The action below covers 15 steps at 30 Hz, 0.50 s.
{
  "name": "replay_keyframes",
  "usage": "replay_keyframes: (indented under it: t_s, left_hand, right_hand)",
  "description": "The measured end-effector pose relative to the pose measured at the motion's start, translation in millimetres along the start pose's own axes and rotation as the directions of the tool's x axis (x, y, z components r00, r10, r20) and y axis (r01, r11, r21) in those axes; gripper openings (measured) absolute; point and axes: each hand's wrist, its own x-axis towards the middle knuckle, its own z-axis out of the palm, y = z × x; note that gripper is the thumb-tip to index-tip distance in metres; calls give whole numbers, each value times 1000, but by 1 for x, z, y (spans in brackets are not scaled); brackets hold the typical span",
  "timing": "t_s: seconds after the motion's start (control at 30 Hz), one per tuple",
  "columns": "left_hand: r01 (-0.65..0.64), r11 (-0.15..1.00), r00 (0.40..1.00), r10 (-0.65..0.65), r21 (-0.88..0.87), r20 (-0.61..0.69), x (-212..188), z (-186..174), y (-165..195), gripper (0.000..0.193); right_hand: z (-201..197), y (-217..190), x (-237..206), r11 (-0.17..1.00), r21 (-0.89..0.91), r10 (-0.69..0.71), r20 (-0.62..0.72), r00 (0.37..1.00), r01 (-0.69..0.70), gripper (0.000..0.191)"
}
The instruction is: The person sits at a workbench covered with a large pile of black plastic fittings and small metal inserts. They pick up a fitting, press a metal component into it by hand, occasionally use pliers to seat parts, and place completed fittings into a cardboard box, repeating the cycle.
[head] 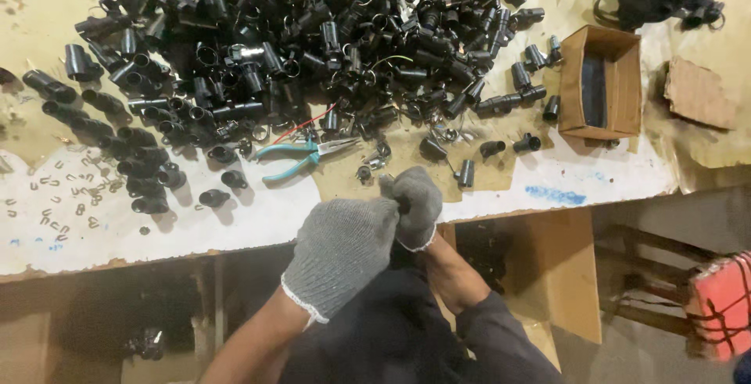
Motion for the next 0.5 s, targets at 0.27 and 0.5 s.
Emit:
replay_keyframes:
  t_s: [0.27, 0.5]
  left_hand:
    - [-26, 984, 991, 48, 174, -123, -18, 34, 19, 31]
    - [-62, 899, 973, 152, 433, -176, -36, 58, 32, 36]
  right_hand:
    - [7, 17, -5, 994, -105, 0, -80, 997, -8, 30]
    - [7, 9, -3, 985, -173, 19, -23, 1000, -23, 30]
